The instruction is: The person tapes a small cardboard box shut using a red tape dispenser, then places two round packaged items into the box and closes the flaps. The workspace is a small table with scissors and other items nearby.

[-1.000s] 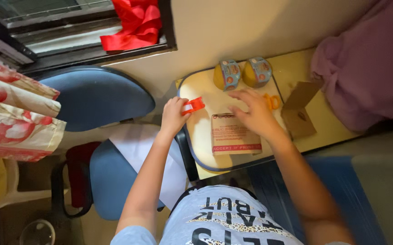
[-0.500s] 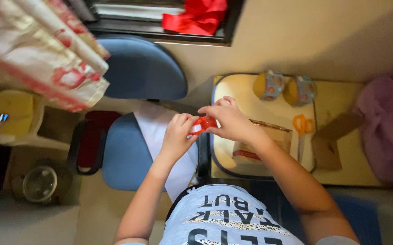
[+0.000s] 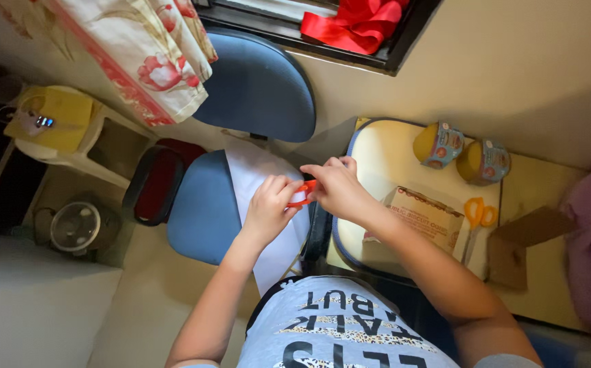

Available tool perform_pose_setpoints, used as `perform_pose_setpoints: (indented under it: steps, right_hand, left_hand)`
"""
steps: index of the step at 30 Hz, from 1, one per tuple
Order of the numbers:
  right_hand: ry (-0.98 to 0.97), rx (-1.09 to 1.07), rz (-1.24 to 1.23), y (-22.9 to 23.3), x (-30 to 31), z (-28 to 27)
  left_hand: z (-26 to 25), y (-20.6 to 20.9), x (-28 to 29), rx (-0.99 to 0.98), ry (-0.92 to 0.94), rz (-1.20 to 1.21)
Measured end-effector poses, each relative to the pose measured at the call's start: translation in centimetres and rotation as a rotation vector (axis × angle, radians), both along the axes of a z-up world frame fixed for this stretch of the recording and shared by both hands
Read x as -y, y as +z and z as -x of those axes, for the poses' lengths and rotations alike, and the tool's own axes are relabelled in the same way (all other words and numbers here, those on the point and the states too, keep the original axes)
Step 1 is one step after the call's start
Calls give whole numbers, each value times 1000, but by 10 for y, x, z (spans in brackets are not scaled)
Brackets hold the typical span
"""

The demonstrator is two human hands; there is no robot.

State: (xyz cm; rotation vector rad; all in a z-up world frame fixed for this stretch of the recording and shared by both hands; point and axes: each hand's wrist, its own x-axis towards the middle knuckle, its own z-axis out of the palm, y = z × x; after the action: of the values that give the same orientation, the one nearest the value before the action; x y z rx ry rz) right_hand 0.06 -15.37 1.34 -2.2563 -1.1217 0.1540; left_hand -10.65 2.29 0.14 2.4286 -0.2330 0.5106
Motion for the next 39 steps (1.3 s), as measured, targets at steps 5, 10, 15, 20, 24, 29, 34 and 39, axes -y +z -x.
perform_pose_setpoints:
  steps: [5, 10, 15, 20, 24, 29, 34, 39]
  right_hand:
    - [-72, -41, 86, 8, -1, -6]
    - [-94, -210, 282, 41, 25, -42]
    - [-125, -452, 262, 70, 52, -54]
    - [-66, -452, 300, 78, 60, -64]
    - [-30, -624, 172, 79, 85, -81]
    - [-92, -500, 145, 62, 93, -86]
    - [-204, -44, 123, 40, 90, -86]
    - [-235, 496, 134, 34, 118, -92]
  left_hand:
    - [8, 1, -12, 22, 23, -96]
    - [36, 13, -50, -33, 153, -54]
    - [63, 21, -64, -108, 225, 15]
    - [82, 22, -76, -4, 239, -85]
    - [97, 28, -97, -27, 314, 49]
    - [104, 31, -94, -2, 245, 217]
    - [101, 30, -86, -179, 33, 459]
    - [90, 16, -86, -204, -93, 474]
